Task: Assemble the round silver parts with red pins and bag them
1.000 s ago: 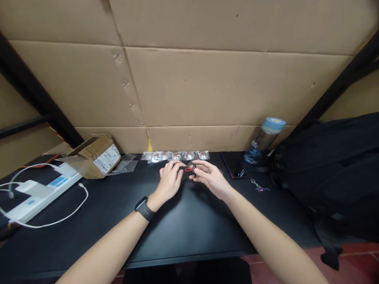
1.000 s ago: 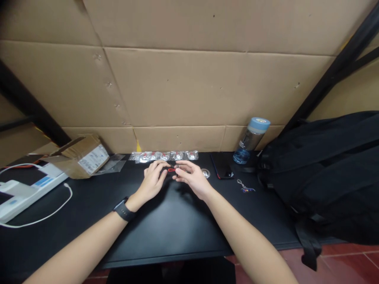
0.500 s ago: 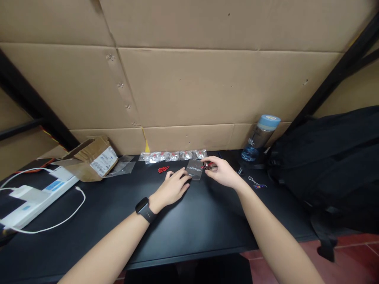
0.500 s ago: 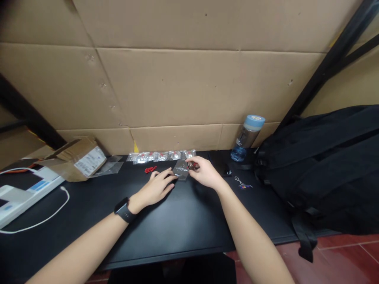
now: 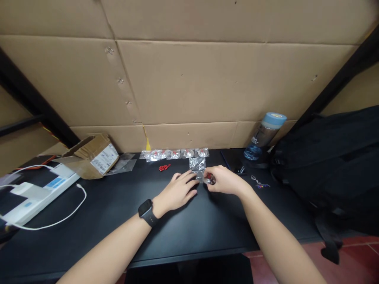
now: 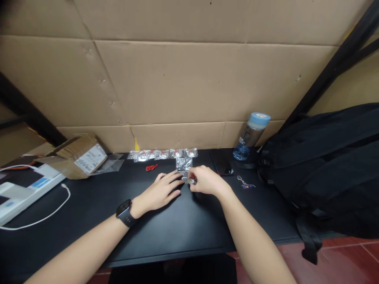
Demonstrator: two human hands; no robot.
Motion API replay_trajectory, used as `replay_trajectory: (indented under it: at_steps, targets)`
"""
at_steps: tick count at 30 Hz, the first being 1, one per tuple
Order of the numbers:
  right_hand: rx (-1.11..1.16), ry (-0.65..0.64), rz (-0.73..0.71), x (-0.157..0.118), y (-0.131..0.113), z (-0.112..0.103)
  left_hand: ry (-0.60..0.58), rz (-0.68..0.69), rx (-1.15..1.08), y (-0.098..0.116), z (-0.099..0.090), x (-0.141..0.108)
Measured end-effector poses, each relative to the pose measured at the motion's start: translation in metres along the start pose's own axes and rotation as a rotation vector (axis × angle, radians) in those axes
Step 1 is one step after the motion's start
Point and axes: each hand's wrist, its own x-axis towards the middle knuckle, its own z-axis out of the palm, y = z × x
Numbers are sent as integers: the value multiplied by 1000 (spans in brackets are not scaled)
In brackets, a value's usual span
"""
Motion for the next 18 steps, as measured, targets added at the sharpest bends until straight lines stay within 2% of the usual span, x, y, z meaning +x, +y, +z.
replay_trajectory:
  at_steps: [6, 11, 18]
  targets:
    - [-51, -34, -3, 0, -1, 4, -20, -54, -14, 10, 1, 1]
    - [-34, -29, -14, 3, 5, 6, -54, -27, -33, 15, -3, -1]
    - [-2, 54, 3, 14, 13, 19, -62, -12, -49, 11, -7, -6]
